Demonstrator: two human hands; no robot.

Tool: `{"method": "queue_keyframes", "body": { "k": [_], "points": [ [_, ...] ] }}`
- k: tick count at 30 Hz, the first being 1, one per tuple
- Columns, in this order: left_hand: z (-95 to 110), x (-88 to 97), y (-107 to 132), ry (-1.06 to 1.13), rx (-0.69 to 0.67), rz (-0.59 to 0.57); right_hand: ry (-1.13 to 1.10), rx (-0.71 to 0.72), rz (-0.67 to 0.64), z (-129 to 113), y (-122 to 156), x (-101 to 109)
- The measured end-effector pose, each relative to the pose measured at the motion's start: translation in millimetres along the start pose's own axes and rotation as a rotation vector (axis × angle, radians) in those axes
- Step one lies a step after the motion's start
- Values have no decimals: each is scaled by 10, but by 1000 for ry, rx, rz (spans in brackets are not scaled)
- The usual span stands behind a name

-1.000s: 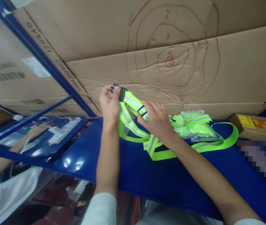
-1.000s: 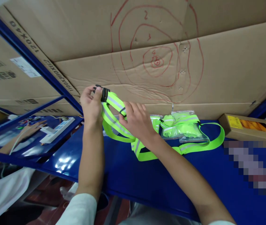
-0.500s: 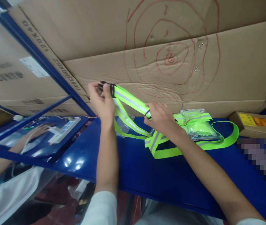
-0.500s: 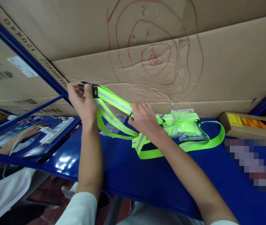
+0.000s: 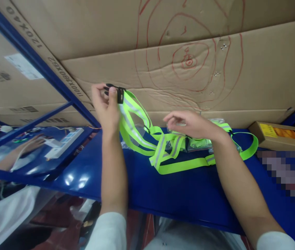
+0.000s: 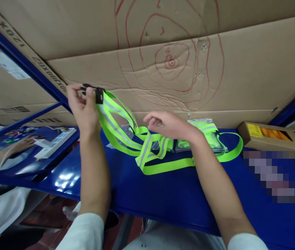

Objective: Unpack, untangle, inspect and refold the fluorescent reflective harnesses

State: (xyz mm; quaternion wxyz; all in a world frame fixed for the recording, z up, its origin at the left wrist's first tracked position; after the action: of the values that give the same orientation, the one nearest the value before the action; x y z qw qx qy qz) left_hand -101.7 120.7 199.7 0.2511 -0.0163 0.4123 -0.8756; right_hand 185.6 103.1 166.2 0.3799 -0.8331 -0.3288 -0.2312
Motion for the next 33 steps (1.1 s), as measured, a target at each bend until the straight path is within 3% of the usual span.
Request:
{"method": "queue_keyframes", "body": {
  "k": [5, 10, 13, 18, 22, 26, 29, 33],
  "points": [
    [241, 127, -1, -24, -59, 5, 167, -15, 257, 54, 180, 431],
    [252, 199, -62, 62, -50, 38, 221, -57, 289, 117, 260, 519],
    [255, 138, -69, 184, -47, 24, 261, -50, 230, 86, 171, 360],
    [358, -16, 26, 249, -15, -36, 132, 27, 105, -67, -47, -46],
    [504, -87, 173, 57, -56, 46, 144, 107, 252, -254, -154, -360],
    [652, -167, 317, -104, -77, 139, 393, 69, 386, -305, -216, -705],
    [694, -213, 345, -21, -34, 117, 487, 37, 464, -194, -249, -813],
    [608, -178, 270, 228, 153, 164, 486, 65, 534, -36, -267, -784]
  ]
}}
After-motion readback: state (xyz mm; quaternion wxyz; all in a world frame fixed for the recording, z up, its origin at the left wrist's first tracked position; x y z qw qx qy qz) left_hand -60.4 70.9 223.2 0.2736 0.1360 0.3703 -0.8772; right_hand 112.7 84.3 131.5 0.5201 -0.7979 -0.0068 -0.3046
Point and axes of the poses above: each hand's wrist, its own y-axis away from the middle knuckle, its own x-axis out of the back of the hand, z = x × y, the point moved 4 cm from there along -y, towards the middle knuckle, and after that the axes turned 10 degrees about x, right-handed, at the moved point
